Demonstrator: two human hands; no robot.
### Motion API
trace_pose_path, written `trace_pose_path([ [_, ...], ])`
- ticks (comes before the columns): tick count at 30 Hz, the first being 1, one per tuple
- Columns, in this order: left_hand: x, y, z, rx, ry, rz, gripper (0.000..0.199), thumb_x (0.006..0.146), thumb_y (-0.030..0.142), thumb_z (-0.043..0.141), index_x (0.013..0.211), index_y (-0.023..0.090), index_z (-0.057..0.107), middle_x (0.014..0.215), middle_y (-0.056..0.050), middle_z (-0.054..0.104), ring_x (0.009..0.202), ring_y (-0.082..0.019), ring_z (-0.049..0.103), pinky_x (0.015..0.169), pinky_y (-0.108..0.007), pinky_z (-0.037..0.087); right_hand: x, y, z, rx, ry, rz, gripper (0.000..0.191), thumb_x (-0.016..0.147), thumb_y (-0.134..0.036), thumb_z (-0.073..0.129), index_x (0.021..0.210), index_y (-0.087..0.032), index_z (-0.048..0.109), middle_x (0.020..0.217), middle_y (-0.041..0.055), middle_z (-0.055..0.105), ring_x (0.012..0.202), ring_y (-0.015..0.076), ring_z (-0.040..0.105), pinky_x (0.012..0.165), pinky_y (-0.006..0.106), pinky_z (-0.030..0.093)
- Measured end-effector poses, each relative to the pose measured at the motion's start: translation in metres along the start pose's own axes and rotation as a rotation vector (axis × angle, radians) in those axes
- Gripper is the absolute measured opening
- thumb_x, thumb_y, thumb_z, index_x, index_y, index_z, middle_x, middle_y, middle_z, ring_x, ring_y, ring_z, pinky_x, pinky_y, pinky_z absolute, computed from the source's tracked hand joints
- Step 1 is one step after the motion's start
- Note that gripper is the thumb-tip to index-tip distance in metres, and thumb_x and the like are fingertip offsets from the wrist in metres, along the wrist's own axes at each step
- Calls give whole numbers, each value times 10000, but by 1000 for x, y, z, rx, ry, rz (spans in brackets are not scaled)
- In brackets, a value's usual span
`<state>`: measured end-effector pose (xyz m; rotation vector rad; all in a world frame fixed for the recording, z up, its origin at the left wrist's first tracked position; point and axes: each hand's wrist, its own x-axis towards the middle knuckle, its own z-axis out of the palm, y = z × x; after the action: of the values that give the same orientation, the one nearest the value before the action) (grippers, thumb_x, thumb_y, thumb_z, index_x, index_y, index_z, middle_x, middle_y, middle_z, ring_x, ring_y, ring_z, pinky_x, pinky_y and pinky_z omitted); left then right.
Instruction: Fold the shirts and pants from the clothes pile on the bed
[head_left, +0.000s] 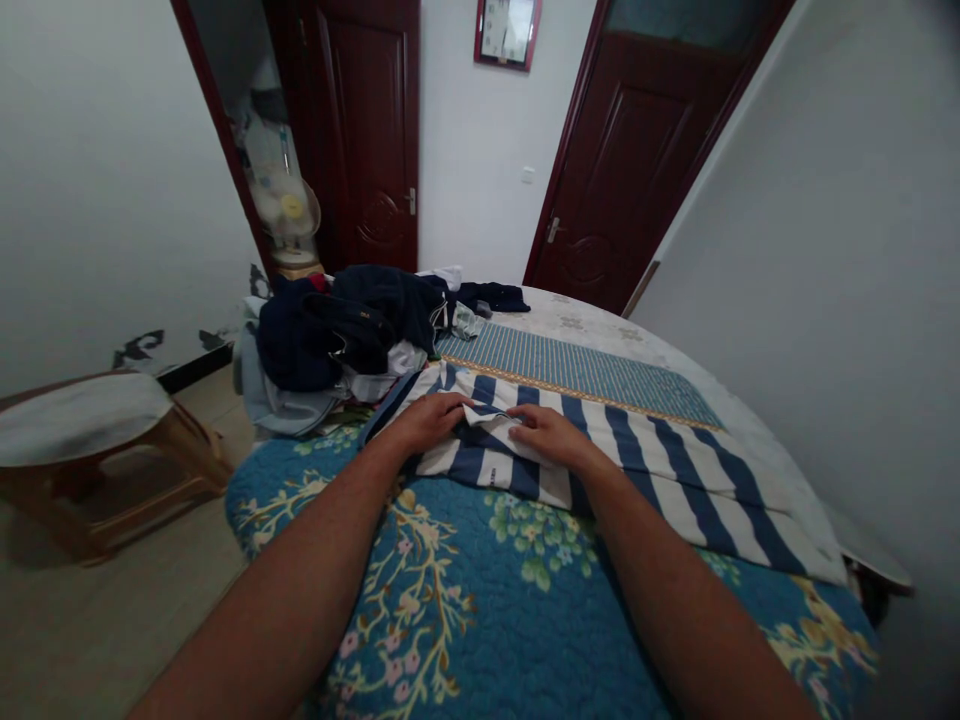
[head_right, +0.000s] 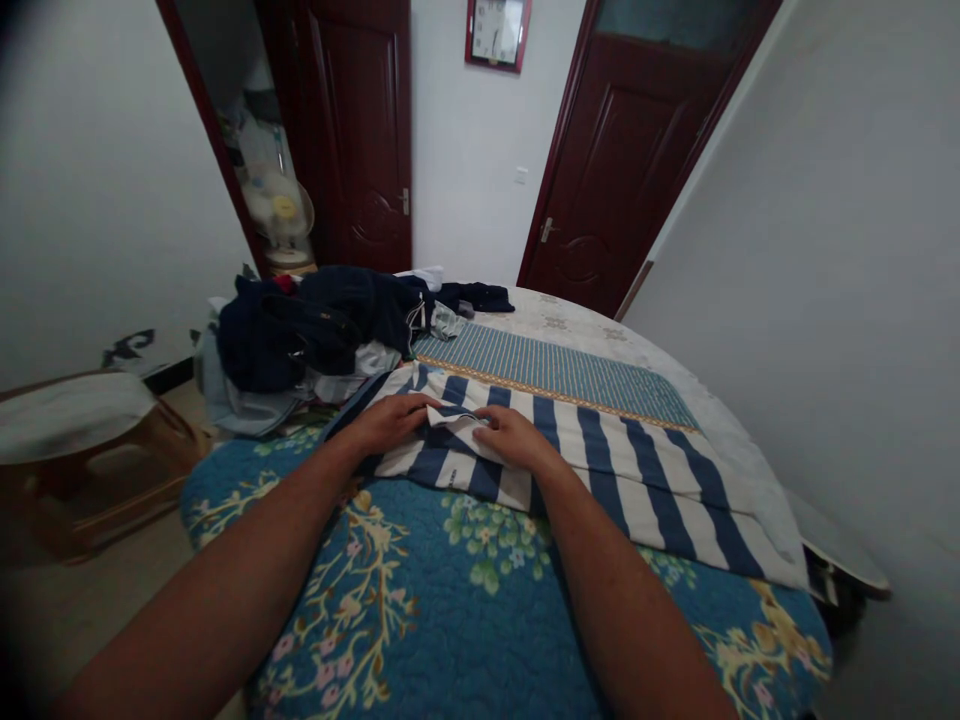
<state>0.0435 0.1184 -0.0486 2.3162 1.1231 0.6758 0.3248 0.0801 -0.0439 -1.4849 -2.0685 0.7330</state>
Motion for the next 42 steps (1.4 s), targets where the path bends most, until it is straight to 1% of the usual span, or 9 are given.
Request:
trace_pose_path([
  [3, 4, 5, 4, 68, 90, -102, 410, 1052, 423, 428, 1111, 230, 785, 1080, -78, 808, 1020, -249, 730, 905, -329, 530, -1, 7, -1, -74, 113, -2, 439, 956, -267, 605, 1381, -203, 693, 1130, 74, 782, 954, 212, 711, 882, 331, 542],
  [6, 10, 11, 11, 120, 179, -198, 357, 1039, 383, 482, 1182, 219, 765, 1115, -96, 813, 1052, -263, 737, 913, -336, 525, -1, 13, 3, -262, 300, 99, 386, 1019, -281, 540, 1358, -192, 701, 1188, 104, 782, 1065, 244, 723, 984, 361, 524],
  [13, 18, 16, 21, 302, 262, -335, 402, 1013, 398, 566, 1354, 225, 690, 1090, -130, 805, 1068, -311, 735, 960, -406, 531, -10, 0, 2, -621, 231, 275, 313, 1058, -348, 515, 1227, -196, 731, 1101, 168, 771, 1049, 305, 729, 939, 407, 529],
  [15, 18, 20, 17, 328, 328, -284, 388, 1005, 361, 572, 1332, 192, 695, 1112, -147, 788, 1119, -321, 711, 1017, -432, 525, -12, -11, 2, -648, 262, 235, 316, 1058, -304, 493, 1245, -184, 717, 1165, 191, 739, 1128, 326, 694, 991, 442, 517],
  [18, 19, 32, 17, 326, 462, -10, 363, 1051, 287, 462, 1308, 170, 689, 1260, -151, 740, 1260, -279, 645, 1158, -428, 459, -14, -27, 13, -597, 348, -3, 421, 1078, -312, 434, 1422, -174, 636, 1405, 197, 650, 1361, 334, 551, 1162, 495, 421],
  [21, 23, 41, 34, 324, 359, 199, 423, 1078, 266, 385, 1402, 174, 640, 1412, -137, 684, 1409, -258, 555, 1230, -447, 400, -16, -31, 35, -556, 317, -80, 573, 1083, -409, 426, 1591, -148, 479, 1643, 174, 472, 1560, 336, 337, 1277, 562, 260],
  [27, 25, 33, 70, 534, 21, -16, 553, 1092, 471, 372, 1573, 249, 531, 1649, -140, 509, 1565, -364, 390, 1257, -643, 268, -19, -17, 57, -507, 190, 137, 734, 1062, -547, 400, 1672, -142, 354, 1745, 152, 313, 1623, 352, 231, 1302, 633, 141],
  [34, 25, 28, 67, 634, 15, -118, 706, 1058, 624, 330, 1659, 266, 419, 1725, -168, 383, 1607, -395, 299, 1257, -672, 194, -49, -3, 39, -482, 246, 228, 866, 1051, -666, 370, 1674, -66, 329, 1749, 204, 269, 1637, 361, 188, 1320, 586, 109],
  [42, 14, 9, 61, 726, -3, -175, 867, 1007, 723, 288, 1685, 189, 366, 1717, -247, 349, 1594, -450, 294, 1252, -680, 183, -109, 48, -9, -521, 279, 350, 904, 1057, -703, 293, 1667, -37, 328, 1746, 223, 261, 1641, 347, 184, 1322, 571, 106],
])
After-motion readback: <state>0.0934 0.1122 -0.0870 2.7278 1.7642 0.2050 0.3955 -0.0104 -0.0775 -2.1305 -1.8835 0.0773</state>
